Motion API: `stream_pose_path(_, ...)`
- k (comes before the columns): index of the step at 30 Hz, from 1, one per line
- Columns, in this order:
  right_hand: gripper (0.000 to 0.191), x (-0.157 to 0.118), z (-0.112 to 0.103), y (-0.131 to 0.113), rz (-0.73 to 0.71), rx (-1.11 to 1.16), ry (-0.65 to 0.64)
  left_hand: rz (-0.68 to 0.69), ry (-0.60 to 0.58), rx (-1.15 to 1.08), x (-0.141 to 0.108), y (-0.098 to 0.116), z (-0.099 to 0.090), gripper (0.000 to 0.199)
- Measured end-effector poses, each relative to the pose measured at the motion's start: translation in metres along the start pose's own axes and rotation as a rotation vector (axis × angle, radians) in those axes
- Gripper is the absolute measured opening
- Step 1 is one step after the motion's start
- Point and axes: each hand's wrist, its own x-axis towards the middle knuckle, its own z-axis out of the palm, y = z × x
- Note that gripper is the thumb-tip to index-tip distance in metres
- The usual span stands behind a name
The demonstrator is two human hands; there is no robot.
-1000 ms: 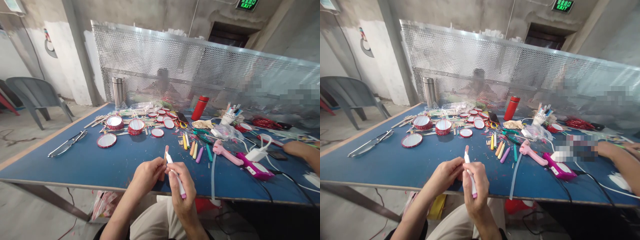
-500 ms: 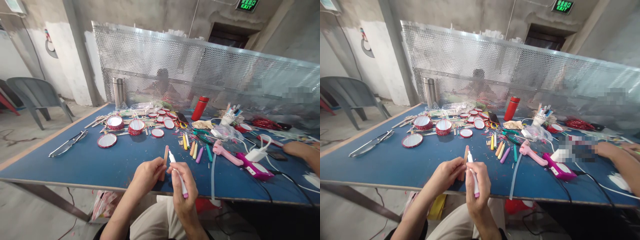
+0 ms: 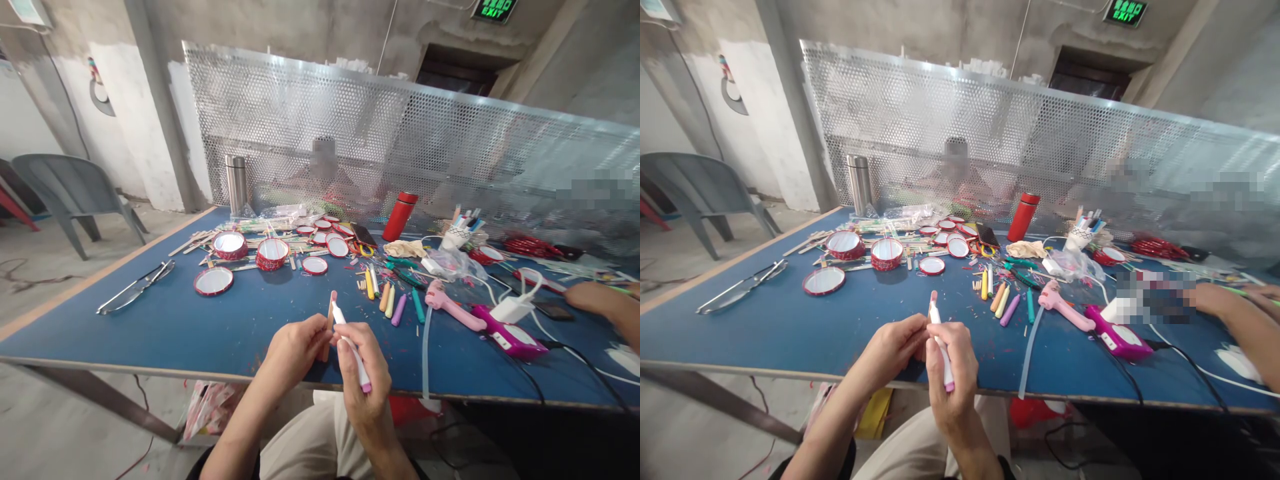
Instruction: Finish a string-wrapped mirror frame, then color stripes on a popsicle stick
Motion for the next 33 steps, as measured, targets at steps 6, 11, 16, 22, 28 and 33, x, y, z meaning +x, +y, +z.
stream_pose_path(6,0.020,0.0002,-0.0001,-0.0015,0.003,-0.005,0.006,-0.008,0.001,0.014,0.0000,-0.0001,-0.0008,0.022)
stream_pose_path(11,0.020,-0.0006,0.0004,-0.0017,0.016,0.017,0.034,0.001,-0.006,-0.005,-0.0001,-0.0001,-0.0010,0.024)
stream_pose_path(16,0.021,-0.0006,0.0004,-0.0001,-0.002,0.011,0.017,0.000,0.000,0.006,-0.0003,-0.0003,-0.0006,0.022)
stream_pose_path(22,0.021,0.0005,0.0004,-0.0010,0.005,0.008,-0.006,-0.008,-0.002,0.010,0.0003,0.0001,-0.0005,0.022)
stream_pose_path(28,0.021,-0.0008,0.0010,0.0003,-0.002,0.013,0.005,-0.006,0.000,0.000,-0.0006,0.0001,0.0002,0.022)
stream_pose_path(33,0.020,-0.0047,0.0030,0.0038,0.042,0.033,0.104,-0.003,-0.017,-0.005,-0.0008,0.0003,-0.0012,0.024)
